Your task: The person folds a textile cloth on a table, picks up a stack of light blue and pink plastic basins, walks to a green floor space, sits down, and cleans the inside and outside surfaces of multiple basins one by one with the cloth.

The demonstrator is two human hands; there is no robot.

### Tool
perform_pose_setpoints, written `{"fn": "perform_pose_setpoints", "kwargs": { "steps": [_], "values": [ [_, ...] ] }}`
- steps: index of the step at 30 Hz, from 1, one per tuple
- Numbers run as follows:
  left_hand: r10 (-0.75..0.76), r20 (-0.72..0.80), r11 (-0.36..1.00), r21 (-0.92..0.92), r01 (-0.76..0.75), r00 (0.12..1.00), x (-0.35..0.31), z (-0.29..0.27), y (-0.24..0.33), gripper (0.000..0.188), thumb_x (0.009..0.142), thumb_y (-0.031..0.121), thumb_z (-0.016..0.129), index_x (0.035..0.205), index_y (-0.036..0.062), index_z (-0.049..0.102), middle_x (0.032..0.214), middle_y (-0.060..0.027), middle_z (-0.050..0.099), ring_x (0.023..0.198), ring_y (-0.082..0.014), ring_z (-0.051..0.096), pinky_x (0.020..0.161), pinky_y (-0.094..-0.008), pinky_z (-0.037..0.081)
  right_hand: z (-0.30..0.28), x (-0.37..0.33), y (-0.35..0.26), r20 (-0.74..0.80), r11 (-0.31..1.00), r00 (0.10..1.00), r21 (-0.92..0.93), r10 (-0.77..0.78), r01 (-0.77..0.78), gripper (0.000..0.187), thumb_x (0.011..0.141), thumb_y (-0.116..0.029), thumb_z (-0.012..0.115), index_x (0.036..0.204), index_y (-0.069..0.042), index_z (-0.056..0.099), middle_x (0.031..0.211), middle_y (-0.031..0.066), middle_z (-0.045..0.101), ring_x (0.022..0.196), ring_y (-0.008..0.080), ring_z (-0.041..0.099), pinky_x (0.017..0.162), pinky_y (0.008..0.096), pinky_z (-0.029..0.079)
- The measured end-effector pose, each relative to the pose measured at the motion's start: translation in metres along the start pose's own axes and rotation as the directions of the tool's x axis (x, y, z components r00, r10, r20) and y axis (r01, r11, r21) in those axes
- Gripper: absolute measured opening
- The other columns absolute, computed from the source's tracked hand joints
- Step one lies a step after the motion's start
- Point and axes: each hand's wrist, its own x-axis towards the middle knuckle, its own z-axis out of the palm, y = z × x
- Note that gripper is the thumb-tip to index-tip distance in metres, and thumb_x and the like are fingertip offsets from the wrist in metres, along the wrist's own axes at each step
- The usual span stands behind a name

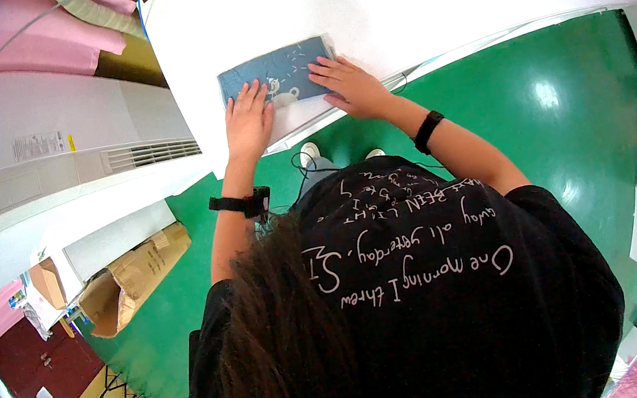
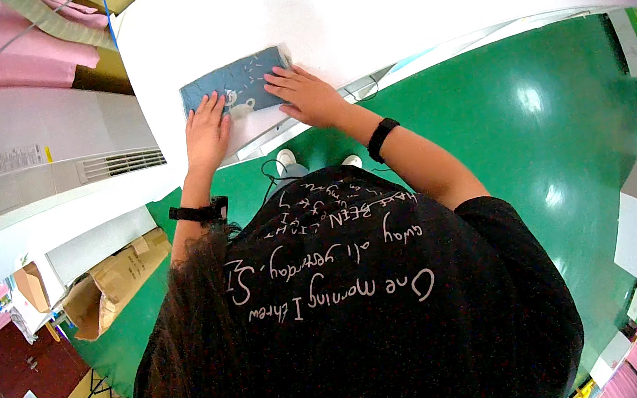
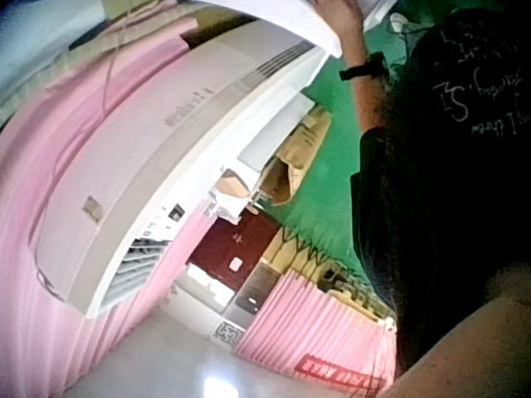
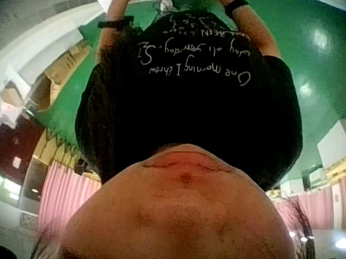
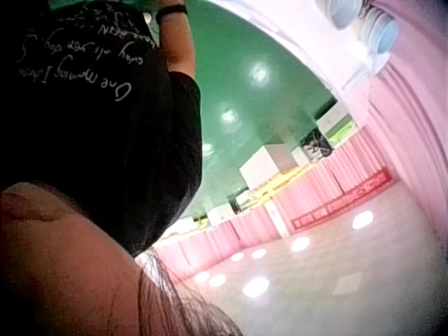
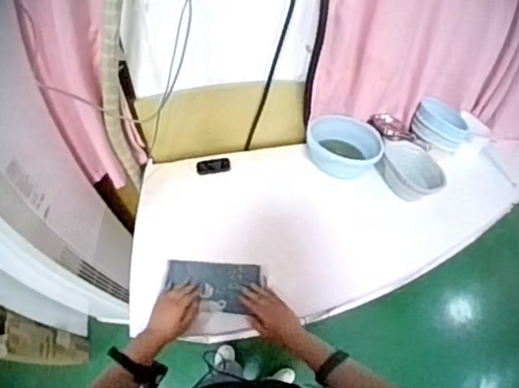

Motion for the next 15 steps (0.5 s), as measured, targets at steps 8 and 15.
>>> {"fn": "perform_pose_setpoints", "kwargs": {
  "steps": [8, 15],
  "values": [
    [-0.276, -0.038, 0.916, -0.312, 0.251, 0.960, 0.017, -0.005, -0.002, 0.022, 0.087, 0.006, 0.053, 0.108, 0.0042, 0.061, 0.091, -0.0163, 0.063, 0.086, -0.0327, 0.057, 0.083, -0.0425, 0.044, -0.023, -0.022, 0.034, -0.086, 0.868, 0.883, 0.248, 0.461, -0.429, 0.023, 0.090, -0.020, 0.056, 0.077, -0.002, 0.057, 0.072, 0.0144, 0.057, 0.075, 0.0323, 0.056, 0.067, 0.0413, 0.044],
    [0.189, 0.166, 0.982, -0.008, -0.191, 0.968, 0.032, -0.013, 0.005, 0.046, 0.094, 0.024, 0.045, 0.140, 0.0275, 0.040, 0.150, -0.0021, 0.030, 0.140, -0.0273, 0.020, 0.113, -0.0547, 0.010, -0.042, -0.042, 0.012, 0.037, 0.693, 0.812, 0.499, 0.582, -0.520, 0.029, 0.096, -0.024, 0.045, 0.085, -0.002, 0.060, 0.065, 0.0181, 0.056, 0.061, 0.0334, 0.055, 0.058, 0.0420, 0.041]
  ]
}}
